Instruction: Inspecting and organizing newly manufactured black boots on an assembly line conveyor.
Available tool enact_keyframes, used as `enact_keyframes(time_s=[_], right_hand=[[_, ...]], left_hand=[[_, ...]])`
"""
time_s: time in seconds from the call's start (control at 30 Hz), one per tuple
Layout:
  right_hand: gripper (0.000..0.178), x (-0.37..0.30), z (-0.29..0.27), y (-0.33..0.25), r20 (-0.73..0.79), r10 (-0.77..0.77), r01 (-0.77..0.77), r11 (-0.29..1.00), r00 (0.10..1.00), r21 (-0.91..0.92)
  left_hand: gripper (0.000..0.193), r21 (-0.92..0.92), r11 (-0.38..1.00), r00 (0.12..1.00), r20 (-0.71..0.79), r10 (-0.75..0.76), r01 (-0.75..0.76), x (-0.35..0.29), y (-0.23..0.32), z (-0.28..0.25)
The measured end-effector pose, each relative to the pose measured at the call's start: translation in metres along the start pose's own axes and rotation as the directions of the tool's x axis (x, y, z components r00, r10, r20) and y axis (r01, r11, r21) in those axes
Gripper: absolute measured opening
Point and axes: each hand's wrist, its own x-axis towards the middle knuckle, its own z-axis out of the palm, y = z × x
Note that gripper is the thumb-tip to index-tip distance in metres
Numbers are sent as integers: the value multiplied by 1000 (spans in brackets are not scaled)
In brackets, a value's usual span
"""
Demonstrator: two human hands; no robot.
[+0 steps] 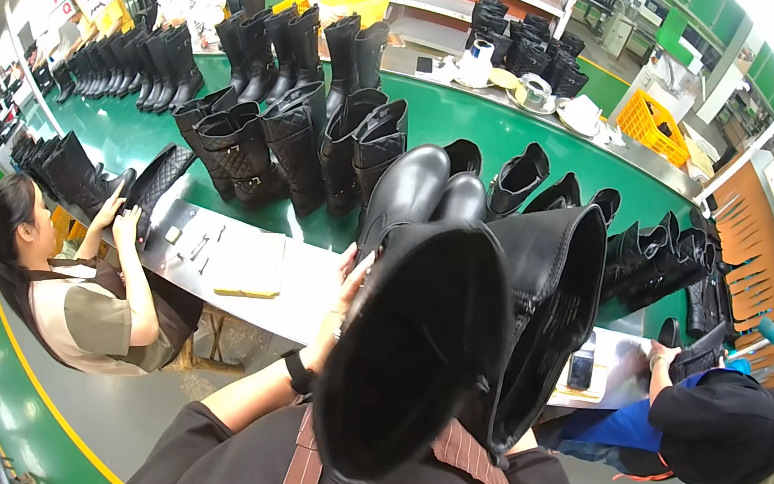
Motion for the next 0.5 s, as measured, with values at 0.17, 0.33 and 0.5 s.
enact_keyframes(time_s=[0.17, 0.33, 0.5], right_hand=[[78, 22, -2, 8, 46, -22, 26, 996, 999, -86], [68, 22, 14, 12, -372, 33, -82, 990, 928, -116], [69, -6, 40, 11, -232, 83, -101, 993, 969, -67]], left_hand=[[74, 21, 999, 999, -3, 34, -34, 2, -4, -2], [84, 192, 968, 987, 1, 162, -159, 9, -4, 16], [95, 808, 236, 788, 385, 481, -539, 11, 26, 70]])
